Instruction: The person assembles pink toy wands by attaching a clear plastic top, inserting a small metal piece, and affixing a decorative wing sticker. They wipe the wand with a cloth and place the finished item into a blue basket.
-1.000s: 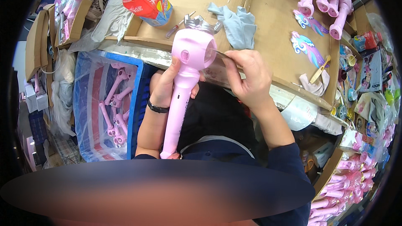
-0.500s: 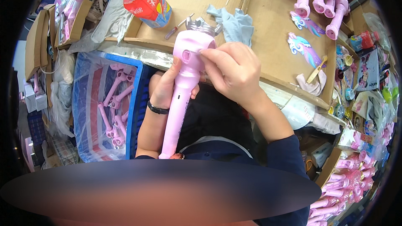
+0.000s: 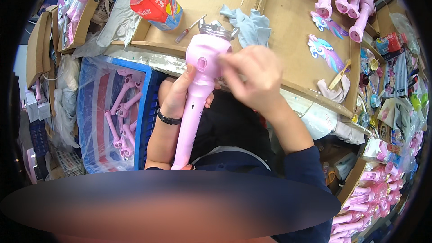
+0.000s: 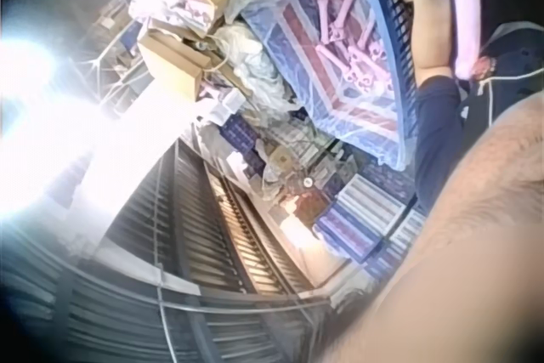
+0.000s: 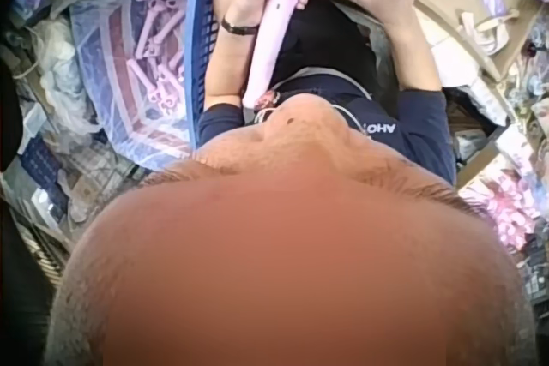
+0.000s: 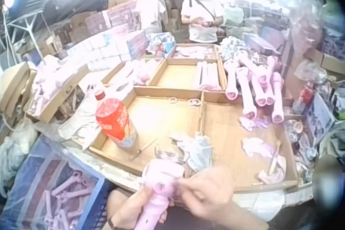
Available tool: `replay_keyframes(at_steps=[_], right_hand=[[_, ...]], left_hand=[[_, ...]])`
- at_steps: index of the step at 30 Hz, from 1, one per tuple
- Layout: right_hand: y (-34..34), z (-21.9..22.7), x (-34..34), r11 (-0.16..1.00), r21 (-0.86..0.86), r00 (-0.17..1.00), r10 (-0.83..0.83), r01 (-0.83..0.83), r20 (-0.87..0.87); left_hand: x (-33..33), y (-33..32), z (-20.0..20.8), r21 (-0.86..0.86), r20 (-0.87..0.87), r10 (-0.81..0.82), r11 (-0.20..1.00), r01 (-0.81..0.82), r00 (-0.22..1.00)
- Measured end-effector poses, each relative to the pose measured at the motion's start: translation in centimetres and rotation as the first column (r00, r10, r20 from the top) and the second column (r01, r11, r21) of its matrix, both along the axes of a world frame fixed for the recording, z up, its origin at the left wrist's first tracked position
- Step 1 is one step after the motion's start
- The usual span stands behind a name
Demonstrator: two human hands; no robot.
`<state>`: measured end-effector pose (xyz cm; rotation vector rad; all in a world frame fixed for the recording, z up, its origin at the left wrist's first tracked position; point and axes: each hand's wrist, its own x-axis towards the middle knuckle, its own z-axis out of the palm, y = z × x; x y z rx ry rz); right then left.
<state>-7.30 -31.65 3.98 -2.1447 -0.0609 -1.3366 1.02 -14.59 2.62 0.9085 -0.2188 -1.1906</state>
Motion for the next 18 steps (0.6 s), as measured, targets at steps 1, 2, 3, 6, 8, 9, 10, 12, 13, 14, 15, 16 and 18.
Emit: replay_keyframes(at_steps=[1, 2, 3, 6, 8, 9, 10, 12, 13, 14, 15, 16, 18], right_hand=[[0.04, 0.02, -0.05, 0.995, -0.075, 0.997, 0.070, -0.068, 0.026], [-0.09, 0.08, -0.05, 0.994, -0.092, 0.998, 0.060, -0.061, -0.022], [-0.11, 0.08, -0.03, 1.000, 0.016, 0.999, -0.007, 0.008, -0.043], [-0.13, 0.05, -0.27, 0.989, 0.107, 0.994, -0.101, 0.104, -0.038], [-0.03, -0.07, -0.40, 1.000, 0.020, 0.999, -0.002, 0.003, -0.032], [0.22, -0.14, -0.58, 0.997, -0.042, 0.998, 0.059, -0.060, -0.019], [0.07, -0.21, -0.48, 0.999, 0.019, 0.998, 0.028, -0.027, -0.050], [0.12, -0.33, -0.54, 0.994, 0.096, 0.997, -0.056, 0.060, -0.051], [0.05, -0.34, -0.60, 0.987, 0.133, 0.995, -0.089, 0.095, -0.045], [0.10, -0.36, -0.57, 0.997, 0.065, 0.999, -0.033, 0.035, -0.030], [0.13, -0.35, -0.58, 0.999, 0.039, 0.999, 0.001, 0.000, -0.034], [0.07, -0.31, -0.57, 0.998, -0.036, 0.998, 0.059, -0.060, -0.032], [0.02, -0.25, -0.56, 0.992, 0.113, 0.998, -0.048, 0.052, -0.033]], left_hand=[[-0.01, -0.03, 0.00, 0.000, 0.000, 0.003, 1.000, -0.003, 1.000], [-0.06, -0.06, 0.00, 0.005, 0.003, 0.015, 1.000, -0.015, 1.000], [-0.12, -0.09, 0.00, 0.009, 0.013, 0.021, 1.000, -0.021, 1.000], [-0.22, -0.05, 0.06, 0.018, -0.025, 0.030, 0.999, -0.029, 0.999], [-0.26, -0.05, 0.14, 0.001, 0.019, 0.021, 1.000, -0.022, 1.000], [-0.28, -0.08, 0.16, 0.000, 0.039, 0.016, 1.000, -0.016, 0.999], [-0.28, -0.06, 0.20, 0.000, 0.034, 0.013, 1.000, -0.013, 0.999], [-0.27, -0.06, 0.22, -0.001, 0.031, 0.019, 1.000, -0.019, 0.999], [-0.25, -0.08, 0.21, 0.001, 0.038, 0.015, 1.000, -0.015, 0.999], [-0.28, -0.06, 0.21, 0.001, 0.045, 0.014, 1.000, -0.014, 0.999], [-0.30, -0.07, 0.19, 0.002, 0.053, 0.012, 1.000, -0.012, 0.999], [-0.28, -0.06, 0.18, 0.008, 0.035, 0.018, 1.000, -0.019, 0.999], [-0.27, -0.05, 0.11, 0.017, -0.002, 0.033, 0.999, -0.033, 0.999]])
